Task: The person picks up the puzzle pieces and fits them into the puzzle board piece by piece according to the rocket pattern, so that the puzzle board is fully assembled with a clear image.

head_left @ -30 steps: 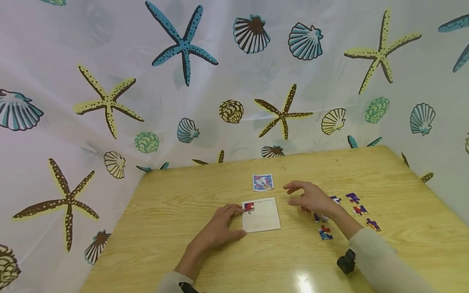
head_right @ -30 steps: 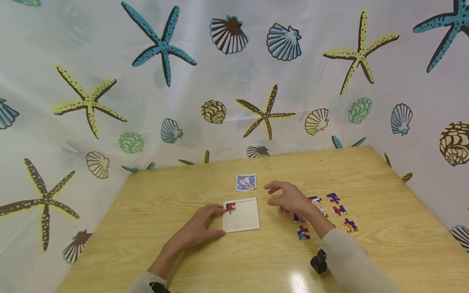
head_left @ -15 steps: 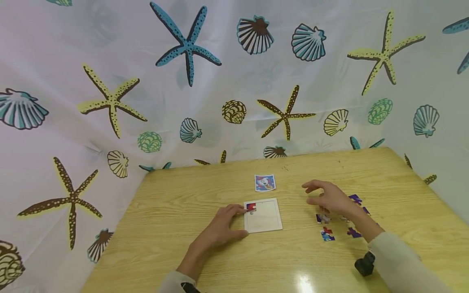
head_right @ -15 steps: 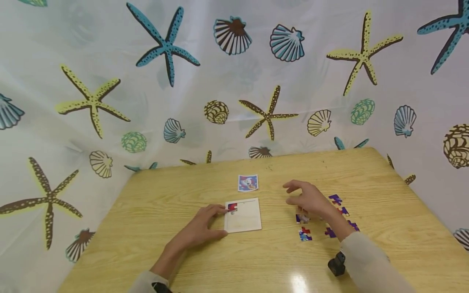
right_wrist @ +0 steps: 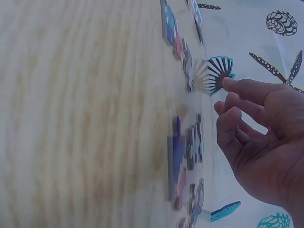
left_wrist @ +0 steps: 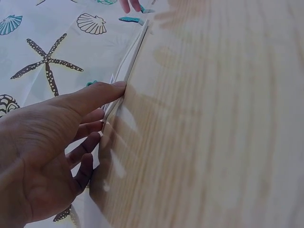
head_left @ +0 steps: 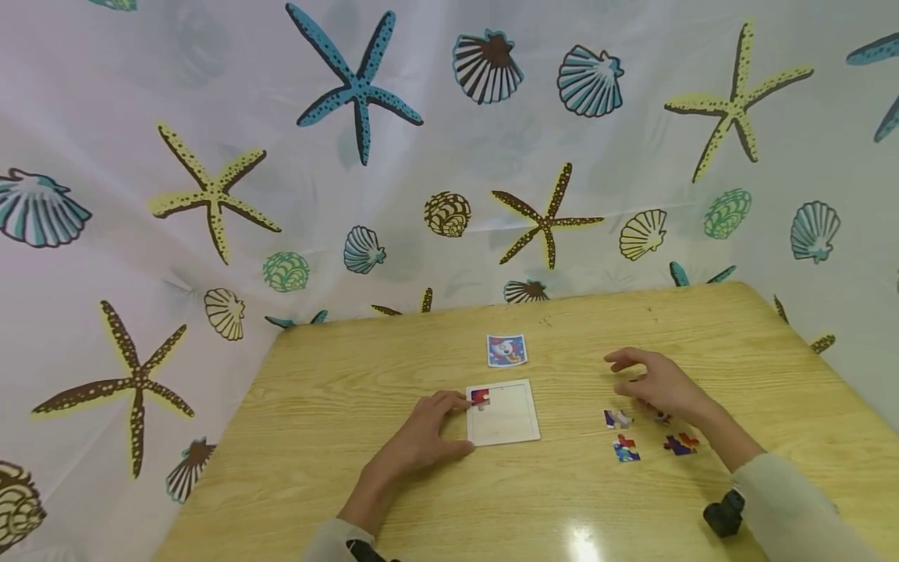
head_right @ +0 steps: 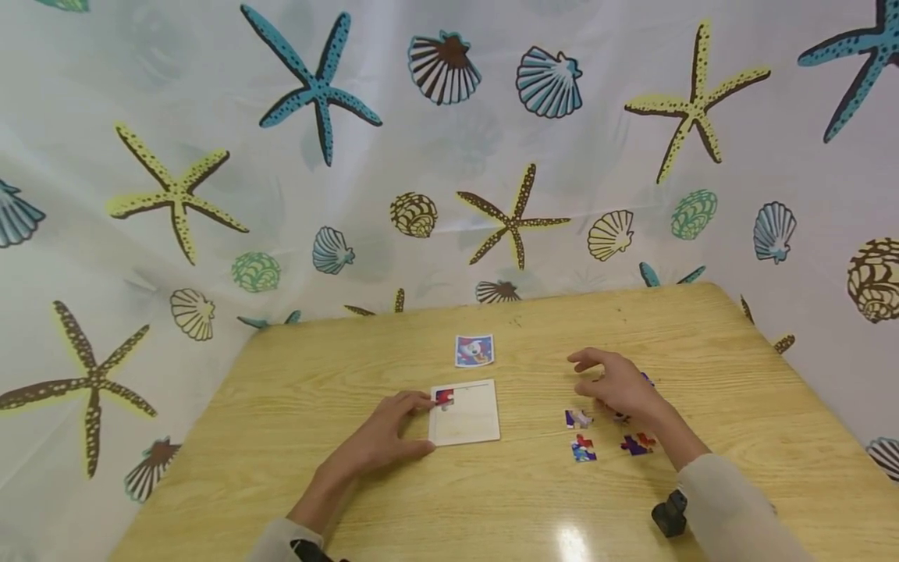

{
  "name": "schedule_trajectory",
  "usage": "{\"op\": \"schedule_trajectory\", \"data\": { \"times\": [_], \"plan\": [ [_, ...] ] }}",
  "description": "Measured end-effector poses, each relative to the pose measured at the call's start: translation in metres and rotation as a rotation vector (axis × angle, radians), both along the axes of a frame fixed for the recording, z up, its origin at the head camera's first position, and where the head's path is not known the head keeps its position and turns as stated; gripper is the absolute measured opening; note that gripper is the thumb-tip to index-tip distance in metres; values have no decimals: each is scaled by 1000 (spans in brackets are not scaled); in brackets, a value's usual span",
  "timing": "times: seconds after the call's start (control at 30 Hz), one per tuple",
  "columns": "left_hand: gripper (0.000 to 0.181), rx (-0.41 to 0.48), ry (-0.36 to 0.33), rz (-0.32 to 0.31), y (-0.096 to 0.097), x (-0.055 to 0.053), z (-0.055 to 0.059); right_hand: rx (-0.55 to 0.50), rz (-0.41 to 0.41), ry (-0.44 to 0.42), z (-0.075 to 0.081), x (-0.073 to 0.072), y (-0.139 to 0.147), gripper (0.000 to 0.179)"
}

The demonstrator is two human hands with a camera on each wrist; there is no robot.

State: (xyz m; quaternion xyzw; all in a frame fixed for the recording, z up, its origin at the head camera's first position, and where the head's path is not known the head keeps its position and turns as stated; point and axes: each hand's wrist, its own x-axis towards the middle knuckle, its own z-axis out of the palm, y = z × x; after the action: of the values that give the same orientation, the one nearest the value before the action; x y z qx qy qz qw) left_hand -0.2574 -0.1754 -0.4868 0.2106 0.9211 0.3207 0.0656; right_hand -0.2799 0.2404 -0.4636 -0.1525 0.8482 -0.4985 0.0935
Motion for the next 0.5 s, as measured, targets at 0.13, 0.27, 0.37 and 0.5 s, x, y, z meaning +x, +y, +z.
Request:
{"op": "schedule_trajectory", "data": {
  "times": [0.13, 0.27, 0.37, 0.5],
  "plan": [
    [61, 14, 6, -9, -1, -1, -1, 14, -23, -5, -1, 1, 8, 47],
    [62, 18, 7, -10, -2, -1, -2, 31, -38, 6, -2, 2, 12, 46],
    [62, 2, 2, -2, -2, -1, -3, 36, -48, 2, -4, 3, 14, 45],
    [62, -10, 9, -11, -2, -2, -4, 56, -67, 7, -4, 4, 19, 45]
  ]
}}
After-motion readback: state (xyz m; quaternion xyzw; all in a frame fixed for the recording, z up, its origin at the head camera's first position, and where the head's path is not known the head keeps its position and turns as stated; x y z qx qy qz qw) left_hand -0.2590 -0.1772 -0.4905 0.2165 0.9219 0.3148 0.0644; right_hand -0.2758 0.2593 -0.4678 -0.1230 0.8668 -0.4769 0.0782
